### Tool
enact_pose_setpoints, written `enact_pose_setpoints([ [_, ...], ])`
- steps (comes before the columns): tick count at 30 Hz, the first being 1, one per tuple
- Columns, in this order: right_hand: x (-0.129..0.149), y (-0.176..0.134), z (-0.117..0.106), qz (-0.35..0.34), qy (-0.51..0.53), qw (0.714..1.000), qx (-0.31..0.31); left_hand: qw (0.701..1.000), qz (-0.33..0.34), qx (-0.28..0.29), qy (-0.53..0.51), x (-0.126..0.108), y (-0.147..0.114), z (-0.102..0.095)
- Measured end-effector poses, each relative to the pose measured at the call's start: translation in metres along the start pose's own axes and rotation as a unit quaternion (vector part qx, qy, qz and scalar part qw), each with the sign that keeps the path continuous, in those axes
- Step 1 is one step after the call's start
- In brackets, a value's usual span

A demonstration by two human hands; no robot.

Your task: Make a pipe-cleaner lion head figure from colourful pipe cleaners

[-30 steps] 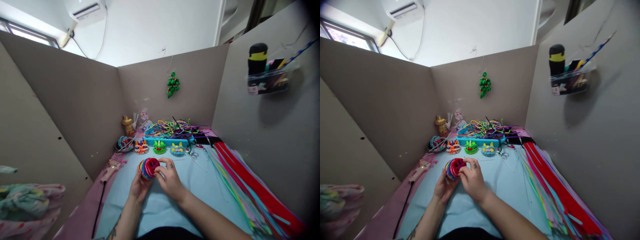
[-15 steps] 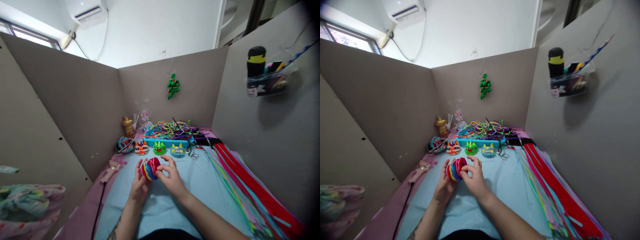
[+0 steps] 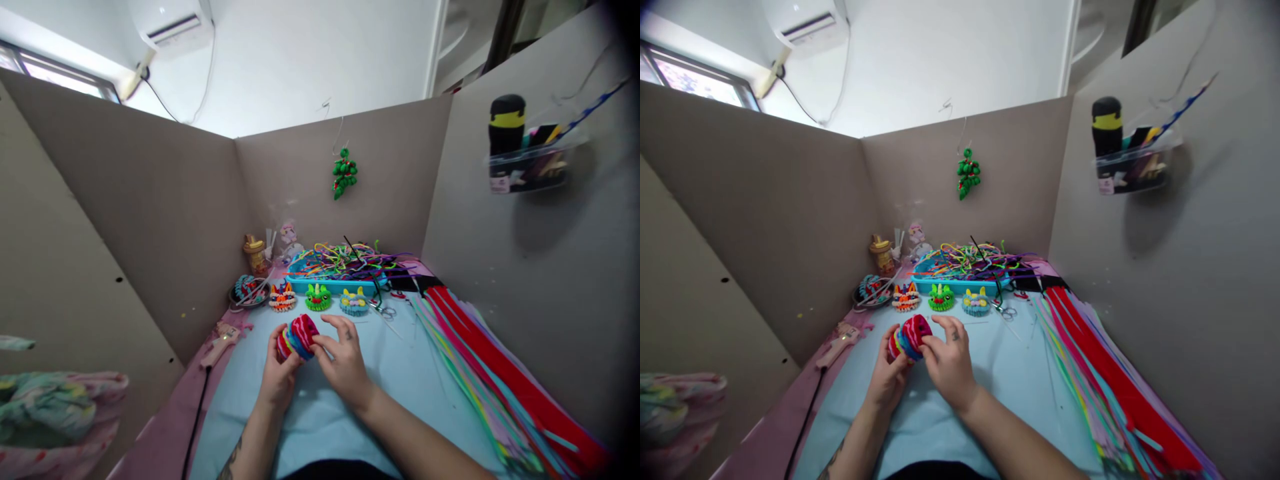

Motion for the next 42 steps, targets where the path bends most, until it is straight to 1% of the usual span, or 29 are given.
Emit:
enact_pose_setpoints([
  [3, -0.001, 0.0, -0.001, -0.003, 0.001, 1.0, 0.001, 1.0, 0.002, -0.002, -0.001, 0.001, 0.0, -0.001],
  [7, -0.002, 0.0, -0.003, -0.01, -0.01, 1.0, -0.013, 1.0, -0.009, -0.008, -0.005, 0.002, 0.0, -0.002],
  [12, 0.002, -0.002, -0.003, -0.052, -0.038, 0.998, -0.028, 1.0, -0.008, -0.007, 0.0, 0.002, 0.002, -0.002],
  [15, 0.005, -0.003, -0.002, -0.074, -0.052, 0.996, -0.019, 1.0, 0.005, -0.004, 0.015, 0.002, 0.002, -0.001],
  [17, 0.005, -0.003, -0.002, -0.072, -0.051, 0.996, -0.012, 0.999, 0.013, -0.006, 0.03, 0.003, 0.001, -0.002],
  [22, -0.003, -0.003, 0.0, 0.005, -0.008, 1.0, -0.003, 0.998, 0.029, -0.004, 0.06, 0.005, 0.002, -0.003],
  [24, -0.005, -0.003, 0.002, 0.025, 0.014, 1.0, 0.004, 0.997, 0.035, 0.002, 0.071, 0.005, 0.002, -0.003],
  [29, -0.008, -0.006, 0.006, 0.096, 0.074, 0.992, 0.041, 0.995, 0.043, 0.028, 0.082, 0.004, 0.0, -0.002],
  [32, -0.009, -0.005, 0.005, 0.109, 0.088, 0.989, 0.053, 0.996, 0.043, 0.038, 0.07, 0.002, -0.002, 0.0],
  [34, -0.01, -0.004, 0.004, 0.099, 0.09, 0.989, 0.059, 0.998, 0.033, 0.032, 0.052, 0.001, -0.003, 0.001],
  [37, -0.012, -0.001, 0.002, 0.089, 0.091, 0.99, 0.052, 0.998, 0.035, -0.001, 0.048, -0.001, -0.004, 0.0],
  [40, -0.017, 0.001, 0.001, 0.125, 0.101, 0.987, 0.029, 0.992, 0.081, -0.032, 0.09, -0.003, -0.004, -0.002],
  [42, -0.02, 0.001, 0.002, 0.152, 0.114, 0.982, 0.026, 0.985, 0.11, -0.035, 0.13, -0.003, -0.005, -0.003],
])
Point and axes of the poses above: each hand's wrist, its own y-axis towards the middle knuckle, its own z-axis out of the palm, x = y × z, the point moved 3 cm from there along y, towards the middle knuckle, and after that the axes turned 4 degrees about -x, right-handed, at the moved point
